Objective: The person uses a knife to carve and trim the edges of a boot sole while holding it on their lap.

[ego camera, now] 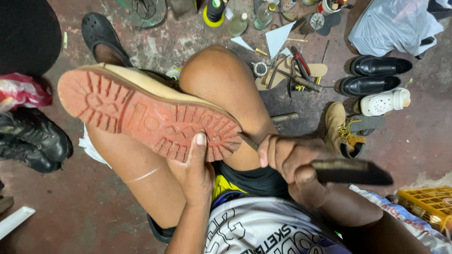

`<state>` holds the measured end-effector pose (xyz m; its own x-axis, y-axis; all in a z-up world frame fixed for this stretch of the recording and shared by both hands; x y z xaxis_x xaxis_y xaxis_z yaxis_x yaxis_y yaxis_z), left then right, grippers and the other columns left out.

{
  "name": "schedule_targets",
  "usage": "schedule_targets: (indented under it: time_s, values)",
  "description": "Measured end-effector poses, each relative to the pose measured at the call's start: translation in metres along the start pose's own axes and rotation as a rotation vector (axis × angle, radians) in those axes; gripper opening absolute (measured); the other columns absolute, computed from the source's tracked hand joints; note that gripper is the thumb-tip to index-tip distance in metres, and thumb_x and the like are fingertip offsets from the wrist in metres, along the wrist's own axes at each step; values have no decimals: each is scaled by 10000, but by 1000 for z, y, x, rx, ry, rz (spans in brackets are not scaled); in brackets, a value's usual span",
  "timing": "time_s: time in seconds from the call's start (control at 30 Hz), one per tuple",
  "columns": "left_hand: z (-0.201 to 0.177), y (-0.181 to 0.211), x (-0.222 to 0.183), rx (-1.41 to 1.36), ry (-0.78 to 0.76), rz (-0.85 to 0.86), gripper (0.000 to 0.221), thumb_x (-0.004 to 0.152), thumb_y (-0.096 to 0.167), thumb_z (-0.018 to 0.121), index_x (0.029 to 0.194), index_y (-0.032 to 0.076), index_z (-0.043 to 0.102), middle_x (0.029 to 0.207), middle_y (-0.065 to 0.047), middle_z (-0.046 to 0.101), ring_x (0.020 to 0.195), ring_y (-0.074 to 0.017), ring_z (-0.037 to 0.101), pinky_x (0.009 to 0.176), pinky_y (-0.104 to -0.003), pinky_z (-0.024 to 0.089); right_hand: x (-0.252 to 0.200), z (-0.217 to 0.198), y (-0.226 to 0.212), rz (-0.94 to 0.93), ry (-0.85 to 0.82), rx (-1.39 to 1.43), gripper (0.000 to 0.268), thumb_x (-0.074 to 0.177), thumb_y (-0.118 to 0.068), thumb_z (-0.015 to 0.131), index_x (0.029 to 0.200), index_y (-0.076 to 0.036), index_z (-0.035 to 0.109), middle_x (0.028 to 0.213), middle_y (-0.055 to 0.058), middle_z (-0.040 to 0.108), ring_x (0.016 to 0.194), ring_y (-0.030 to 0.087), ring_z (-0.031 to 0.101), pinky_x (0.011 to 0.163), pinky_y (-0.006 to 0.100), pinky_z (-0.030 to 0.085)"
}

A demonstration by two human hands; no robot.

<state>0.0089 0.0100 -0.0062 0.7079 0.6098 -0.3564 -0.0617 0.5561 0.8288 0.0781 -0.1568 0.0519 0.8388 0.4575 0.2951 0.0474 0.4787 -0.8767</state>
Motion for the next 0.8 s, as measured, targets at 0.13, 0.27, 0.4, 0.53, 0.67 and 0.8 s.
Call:
schedule_targets:
  time_s: [0.13,0.27,0.4,0.53,0.67,0.8]
  values:
    - [4,4,1,-37,-3,-23,605,950,-10,661,1490,-72,397,1395,-164,564,1253,-224,583,1118,-369,466,7,1,-3,-69,-43,-127,464,1076,-403,556,757,-67,519,623,20,468,543,169,471,636,402,520]
    - [5,4,0,-39,22,-49,624,932,-26,661,1492,-69,389,1391,-168,563,1246,-233,588,1119,-374,469,10,6,-7,-84,-54,-201,457,1075,-413,554,773,-71,523,611,16,470,520,170,478,604,401,519]
    - [4,2,1,-10,35,-75,603,940,-42,665,1485,-101,414,1365,-187,580,1218,-245,594,1103,-383,476,17,9,-9,-55,3,-180,466,1055,-434,571,762,-75,518,599,7,452,501,169,470,588,391,511]
    - [1,1,2,-50,15,-75,615,935,-25,659,1490,-78,401,1383,-173,579,1240,-233,595,1110,-372,474,25,4,-17,91,-54,-157,488,1084,-461,550,775,-84,518,635,17,455,574,171,466,673,394,528]
    - [1,0,5,-37,9,-52,591,949,-19,657,1484,-99,419,1389,-188,582,1246,-240,597,1113,-376,475,32,0,-12,136,-73,-38,472,1075,-419,602,766,-72,521,651,27,450,624,178,465,717,402,507]
    - [0,-1,5,-95,-10,-37,601,946,-15,644,1485,-58,380,1398,-158,560,1255,-221,579,1105,-367,471,26,1,-4,147,-41,12,448,1089,-381,608,777,-73,515,694,25,449,610,176,438,712,370,463]
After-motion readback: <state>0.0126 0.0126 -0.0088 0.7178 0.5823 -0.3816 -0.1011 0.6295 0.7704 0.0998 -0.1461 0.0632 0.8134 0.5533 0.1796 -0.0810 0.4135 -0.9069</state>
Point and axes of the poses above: each hand's wrist, its own x-axis towards the middle knuckle, its own z-axis out of the palm, y = z × x, the point moved 1 cm from there along x, towards the middle knuckle
